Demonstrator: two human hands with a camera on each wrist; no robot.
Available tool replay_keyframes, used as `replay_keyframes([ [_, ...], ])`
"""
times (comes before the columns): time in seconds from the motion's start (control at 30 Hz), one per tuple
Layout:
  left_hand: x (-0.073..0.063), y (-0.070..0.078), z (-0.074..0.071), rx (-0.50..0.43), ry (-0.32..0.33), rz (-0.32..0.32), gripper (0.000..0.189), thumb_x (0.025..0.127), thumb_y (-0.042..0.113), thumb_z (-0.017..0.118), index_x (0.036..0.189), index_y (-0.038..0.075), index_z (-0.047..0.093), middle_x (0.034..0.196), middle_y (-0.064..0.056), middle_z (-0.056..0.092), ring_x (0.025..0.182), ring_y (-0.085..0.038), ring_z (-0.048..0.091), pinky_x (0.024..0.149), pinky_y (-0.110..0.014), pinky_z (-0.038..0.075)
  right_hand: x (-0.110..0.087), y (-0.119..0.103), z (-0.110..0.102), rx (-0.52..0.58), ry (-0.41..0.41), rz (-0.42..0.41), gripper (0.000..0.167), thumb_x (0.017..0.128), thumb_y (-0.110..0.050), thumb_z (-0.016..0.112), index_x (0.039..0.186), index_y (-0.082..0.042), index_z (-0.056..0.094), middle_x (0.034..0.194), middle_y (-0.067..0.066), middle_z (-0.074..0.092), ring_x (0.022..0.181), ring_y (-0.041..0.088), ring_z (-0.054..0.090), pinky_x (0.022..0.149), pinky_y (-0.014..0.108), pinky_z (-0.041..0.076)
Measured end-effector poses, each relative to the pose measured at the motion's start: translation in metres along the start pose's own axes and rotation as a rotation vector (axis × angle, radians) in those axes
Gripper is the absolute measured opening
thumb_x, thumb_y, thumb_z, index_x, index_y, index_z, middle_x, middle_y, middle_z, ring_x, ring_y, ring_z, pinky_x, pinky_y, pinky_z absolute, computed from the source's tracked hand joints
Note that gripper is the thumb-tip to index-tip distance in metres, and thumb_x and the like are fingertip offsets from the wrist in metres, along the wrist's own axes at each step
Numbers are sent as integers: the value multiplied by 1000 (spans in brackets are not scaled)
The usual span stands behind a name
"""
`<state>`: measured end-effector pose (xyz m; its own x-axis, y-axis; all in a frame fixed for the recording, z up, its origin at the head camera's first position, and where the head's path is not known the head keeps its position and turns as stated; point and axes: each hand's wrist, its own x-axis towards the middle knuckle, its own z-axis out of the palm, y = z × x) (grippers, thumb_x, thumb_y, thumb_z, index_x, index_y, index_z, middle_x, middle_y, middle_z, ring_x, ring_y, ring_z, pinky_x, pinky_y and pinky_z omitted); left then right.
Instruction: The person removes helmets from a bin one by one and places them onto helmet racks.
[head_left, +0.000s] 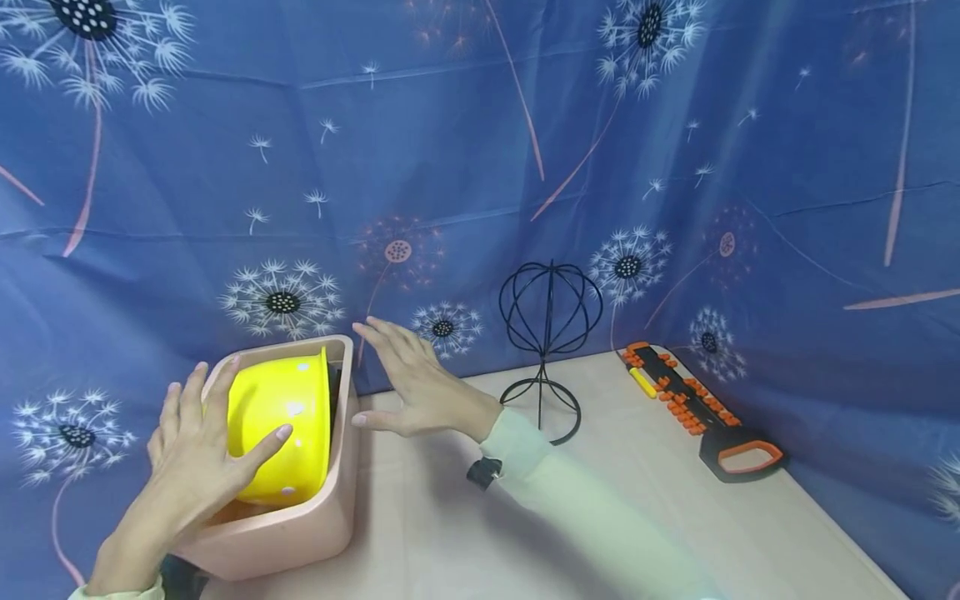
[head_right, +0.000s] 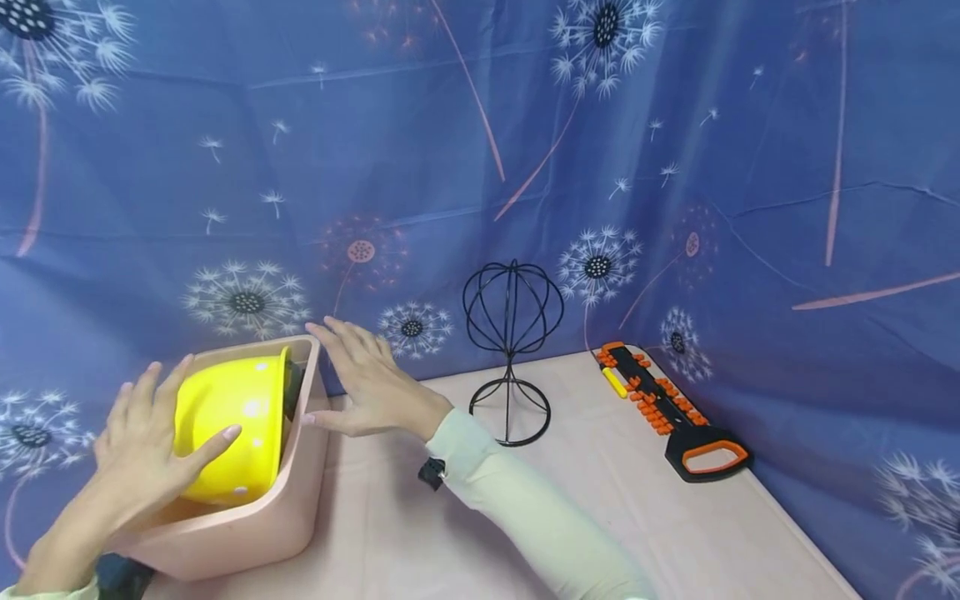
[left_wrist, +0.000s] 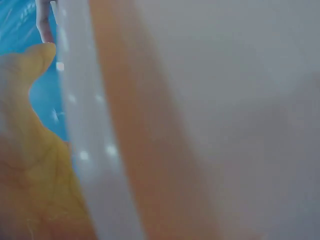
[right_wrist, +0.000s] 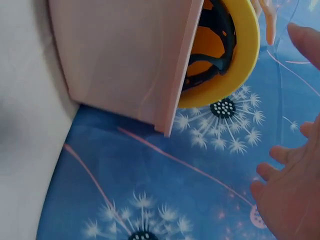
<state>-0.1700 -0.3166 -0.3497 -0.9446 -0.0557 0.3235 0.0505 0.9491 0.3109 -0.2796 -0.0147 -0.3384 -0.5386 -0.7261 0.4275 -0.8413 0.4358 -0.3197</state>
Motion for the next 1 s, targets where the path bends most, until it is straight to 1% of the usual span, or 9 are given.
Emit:
replay_keyframes([
  [0.13, 8, -11, -4, -32, -20, -17, 109, 99, 65, 61, 174, 28, -10, 178, -28, -19, 158, -68, -14, 105, -98, 8, 19, -4, 7, 34, -24, -7, 115, 94, -61, 70, 174, -29, -5, 184, 1, -1, 172, 25, 7, 134, 69, 18],
  [0.27, 12, -21, -6, -57, -52, -19, 109, 101, 62, 59, 173, 26, -15, 177, -31, -19, 155, -73, -10, 100, -100, 9, 35, -10, 15, 77, -82, 11, 115, 94, -64, 69, 174, -31, -7, 184, -5, -5, 172, 21, 3, 136, 65, 15],
  [0.37, 14, -26, -7, -59, -76, -37, 108, 102, 63, 57, 172, 25, -17, 175, -33, -19, 152, -76, -8, 97, -100, 10, 43, -14, 19, 99, -126, 16, 114, 94, -66, 68, 174, -32, -6, 184, -8, -5, 172, 20, 3, 137, 63, 14],
  [0.5, 17, -31, -9, -50, -116, -56, 108, 102, 66, 54, 172, 25, -19, 175, -33, -20, 151, -77, -7, 95, -99, 12, 49, -15, 25, 119, -163, 23, 113, 94, -67, 68, 173, -35, -6, 183, -11, -5, 172, 18, 3, 138, 61, 13],
  [0.67, 22, -43, -7, -99, -178, -33, 108, 103, 63, 55, 171, 29, -22, 176, -34, -14, 150, -78, 3, 95, -99, 15, 51, -13, 31, 149, -188, 49, 115, 93, -64, 71, 174, -32, -3, 184, -9, -1, 172, 18, 3, 139, 59, 9],
  [0.77, 25, -53, -5, -129, -200, -19, 108, 103, 60, 57, 171, 31, -22, 176, -36, -8, 148, -78, 9, 96, -99, 16, 53, -12, 34, 157, -190, 34, 114, 91, -63, 74, 174, -30, 2, 184, -6, 6, 171, 18, 8, 138, 58, 13],
  [0.87, 25, -62, -4, -146, -232, -3, 110, 102, 58, 60, 171, 30, -21, 175, -37, -5, 146, -79, 13, 94, -100, 18, 56, -12, 36, 147, -189, -1, 115, 89, -63, 76, 174, -29, 6, 182, -5, 12, 168, 18, 15, 135, 58, 24],
  [0.93, 25, -66, -3, -142, -254, 4, 115, 99, 58, 65, 172, 28, -19, 174, -40, 0, 144, -78, 19, 93, -99, 21, 57, -11, 37, 136, -197, -18, 117, 88, -63, 77, 174, -30, 4, 182, -5, 12, 167, 19, 16, 133, 57, 28],
  [1.0, 25, -69, -1, -137, -262, 21, 121, 94, 57, 73, 173, 27, -15, 172, -42, 8, 142, -76, 26, 91, -97, 26, 58, -10, 38, 133, -214, -21, 120, 88, -64, 78, 174, -31, 1, 183, -8, 8, 168, 18, 14, 132, 56, 29],
])
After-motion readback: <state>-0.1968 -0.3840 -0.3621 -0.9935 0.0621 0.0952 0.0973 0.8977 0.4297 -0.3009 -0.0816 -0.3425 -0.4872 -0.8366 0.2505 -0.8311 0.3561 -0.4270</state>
